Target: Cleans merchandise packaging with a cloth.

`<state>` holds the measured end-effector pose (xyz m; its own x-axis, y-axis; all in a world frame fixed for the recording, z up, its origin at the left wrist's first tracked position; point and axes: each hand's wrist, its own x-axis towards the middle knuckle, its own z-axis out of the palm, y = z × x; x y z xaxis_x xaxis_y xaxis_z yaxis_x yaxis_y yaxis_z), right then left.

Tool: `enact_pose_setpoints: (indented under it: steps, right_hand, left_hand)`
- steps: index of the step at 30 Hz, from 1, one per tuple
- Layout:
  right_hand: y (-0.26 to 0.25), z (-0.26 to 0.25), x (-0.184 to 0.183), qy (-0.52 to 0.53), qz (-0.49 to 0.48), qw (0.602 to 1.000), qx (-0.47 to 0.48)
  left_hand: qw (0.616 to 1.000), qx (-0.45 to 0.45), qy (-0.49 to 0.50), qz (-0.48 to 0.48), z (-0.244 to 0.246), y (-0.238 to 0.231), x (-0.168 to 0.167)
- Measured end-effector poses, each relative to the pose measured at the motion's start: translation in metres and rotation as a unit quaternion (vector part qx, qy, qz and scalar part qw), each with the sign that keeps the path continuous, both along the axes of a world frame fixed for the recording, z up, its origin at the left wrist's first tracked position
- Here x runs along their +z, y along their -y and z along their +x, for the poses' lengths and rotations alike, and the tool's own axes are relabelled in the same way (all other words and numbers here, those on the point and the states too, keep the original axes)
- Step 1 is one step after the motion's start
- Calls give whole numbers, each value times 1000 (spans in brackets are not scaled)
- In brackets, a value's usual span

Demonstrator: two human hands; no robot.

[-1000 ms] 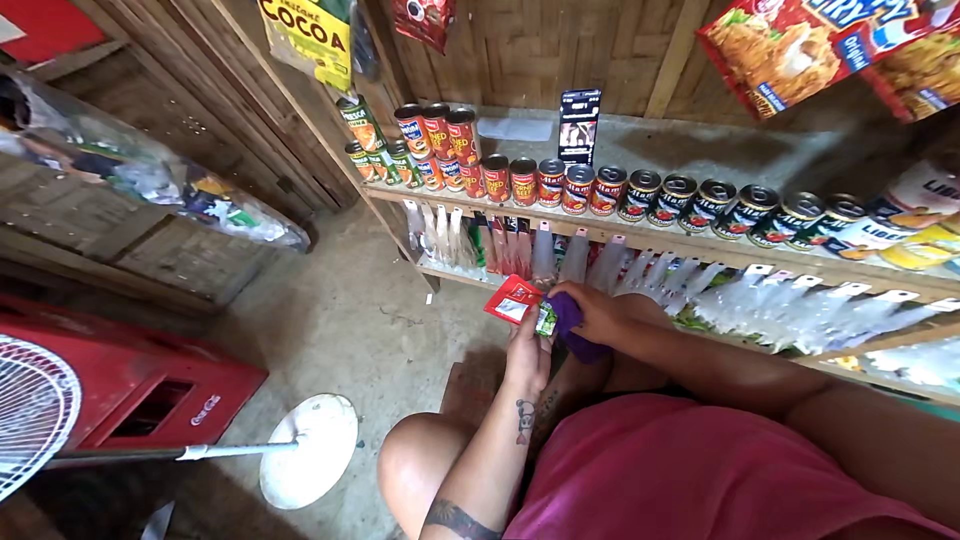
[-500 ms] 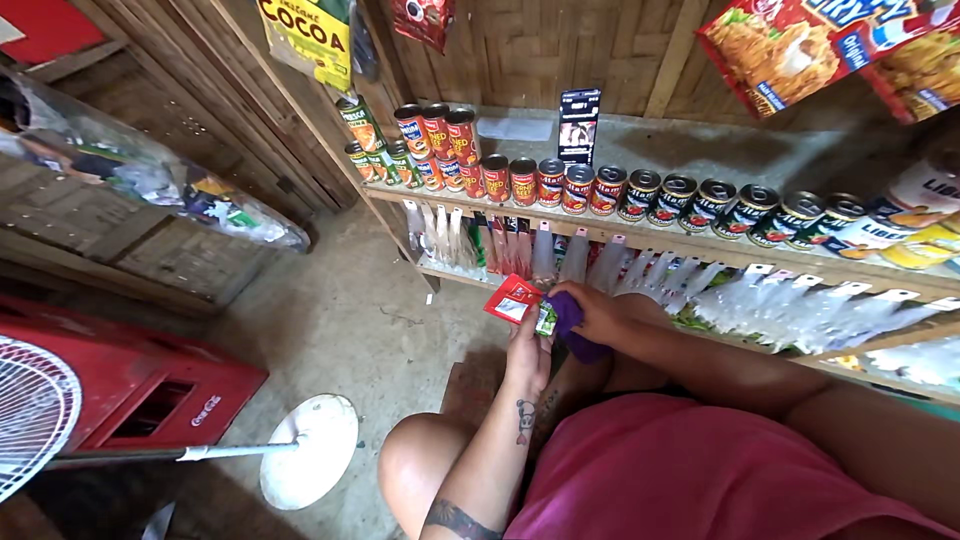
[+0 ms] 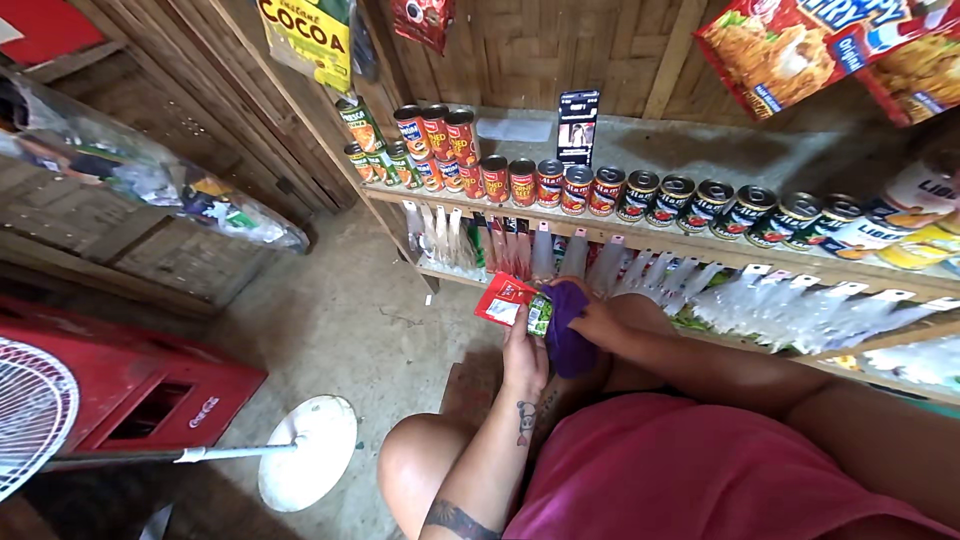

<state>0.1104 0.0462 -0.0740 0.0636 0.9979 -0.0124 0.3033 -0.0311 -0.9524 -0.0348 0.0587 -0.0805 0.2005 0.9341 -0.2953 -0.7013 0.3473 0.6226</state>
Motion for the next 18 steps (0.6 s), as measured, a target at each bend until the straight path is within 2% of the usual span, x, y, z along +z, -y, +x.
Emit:
enact_pose_setpoints:
  steps: [2,4,7,11,14,18]
  right_hand:
    - [3,-5,4,-59,-65,996,-33]
    - [2,-5,3,-83,-80,992,-50]
    - [-1,3,-5,-81,-17,996,-39]
    - [0,17,11,-46,63,997,-24]
    - [4,35,22,-32,115,993,-14]
    - [1,49,32,-104,122,986,-38]
  left_hand:
    - [999,-3,23,27,0,3,-2]
    - [998,-20,21,56,1,6,-3]
    - [995,-41,10,93,1,10,-4]
    - [988,-50,-22,147,2,16,4]
    - [991,-28,-23,127,9,20,21]
    - [992,-30,-32,122,20,24,54]
